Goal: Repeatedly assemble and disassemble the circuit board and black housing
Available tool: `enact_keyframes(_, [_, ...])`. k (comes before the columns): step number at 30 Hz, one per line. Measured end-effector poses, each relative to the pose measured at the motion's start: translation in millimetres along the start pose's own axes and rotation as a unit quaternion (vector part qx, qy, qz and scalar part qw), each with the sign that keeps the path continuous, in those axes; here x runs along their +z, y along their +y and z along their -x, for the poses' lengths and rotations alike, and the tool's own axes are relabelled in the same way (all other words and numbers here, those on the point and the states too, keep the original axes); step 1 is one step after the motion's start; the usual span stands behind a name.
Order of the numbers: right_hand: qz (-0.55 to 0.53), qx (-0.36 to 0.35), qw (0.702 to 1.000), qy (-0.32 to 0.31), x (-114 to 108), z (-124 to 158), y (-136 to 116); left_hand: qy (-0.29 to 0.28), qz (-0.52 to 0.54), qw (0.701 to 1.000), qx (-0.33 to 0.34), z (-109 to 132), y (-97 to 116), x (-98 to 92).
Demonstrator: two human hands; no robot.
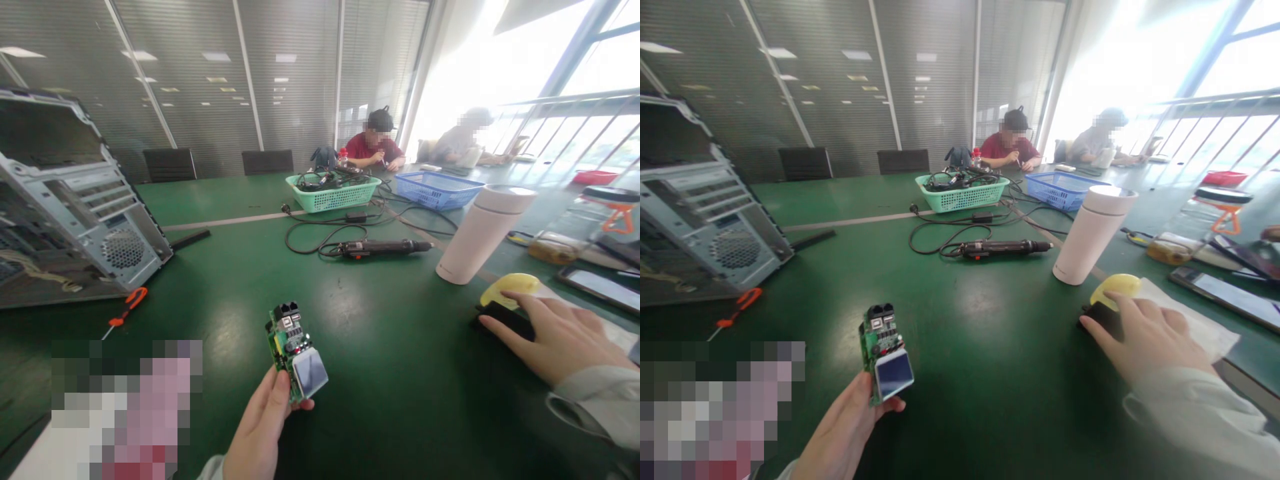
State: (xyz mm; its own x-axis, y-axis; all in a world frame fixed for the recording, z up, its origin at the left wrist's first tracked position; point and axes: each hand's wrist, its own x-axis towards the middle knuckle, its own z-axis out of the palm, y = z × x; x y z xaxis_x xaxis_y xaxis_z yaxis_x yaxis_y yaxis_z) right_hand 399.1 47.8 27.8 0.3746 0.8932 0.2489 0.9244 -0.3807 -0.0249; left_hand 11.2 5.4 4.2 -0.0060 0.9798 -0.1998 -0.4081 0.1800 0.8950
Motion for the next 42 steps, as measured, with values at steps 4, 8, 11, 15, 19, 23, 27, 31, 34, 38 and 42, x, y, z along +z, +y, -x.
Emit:
enact_keyframes(4, [-0.030, -0.044, 0.997, 0.053, -5, 6, -19, -0.003, -0.014, 1.000, 0.011, 1, 0, 2.6])
enact_keyframes(8, [-0.062, -0.126, 0.984, 0.112, -16, 16, -43, -0.028, -0.035, 0.999, 0.028, 3, -1, 2.1])
enact_keyframes(11, [-0.109, -0.238, 0.947, 0.184, -24, 26, -64, -0.028, -0.063, 0.996, 0.051, 4, -3, -0.4])
enact_keyframes(15, [-0.195, -0.358, 0.886, 0.223, -31, 50, -93, -0.077, -0.203, 0.968, 0.123, 5, 0, -2.7])
enact_keyframes(19, [-0.252, -0.434, 0.848, 0.169, -29, 82, -122, -0.101, -0.364, 0.887, 0.265, 6, 6, -0.8])
enact_keyframes(23, [-0.287, -0.490, 0.795, 0.212, -16, 105, -144, -0.158, -0.442, 0.826, 0.311, 6, 9, 0.3])
enact_keyframes(27, [-0.325, -0.479, 0.776, 0.250, -5, 113, -153, -0.195, -0.481, 0.782, 0.345, 9, 9, 0.7])
enact_keyframes(31, [-0.338, -0.472, 0.773, 0.256, -1, 116, -152, -0.189, -0.472, 0.791, 0.341, 11, 5, 0.7])
enact_keyframes(34, [-0.391, -0.444, 0.785, 0.186, 1, 117, -148, -0.164, -0.457, 0.817, 0.310, 10, 0, -1.6])
enact_keyframes(38, [-0.520, -0.275, 0.800, -0.120, -4, 111, -143, -0.148, -0.452, 0.833, 0.282, 9, -5, -7.0])
enact_keyframes(42, [-0.621, -0.010, 0.685, -0.379, -13, 98, -138, -0.151, -0.463, 0.823, 0.290, 8, -6, -9.7])
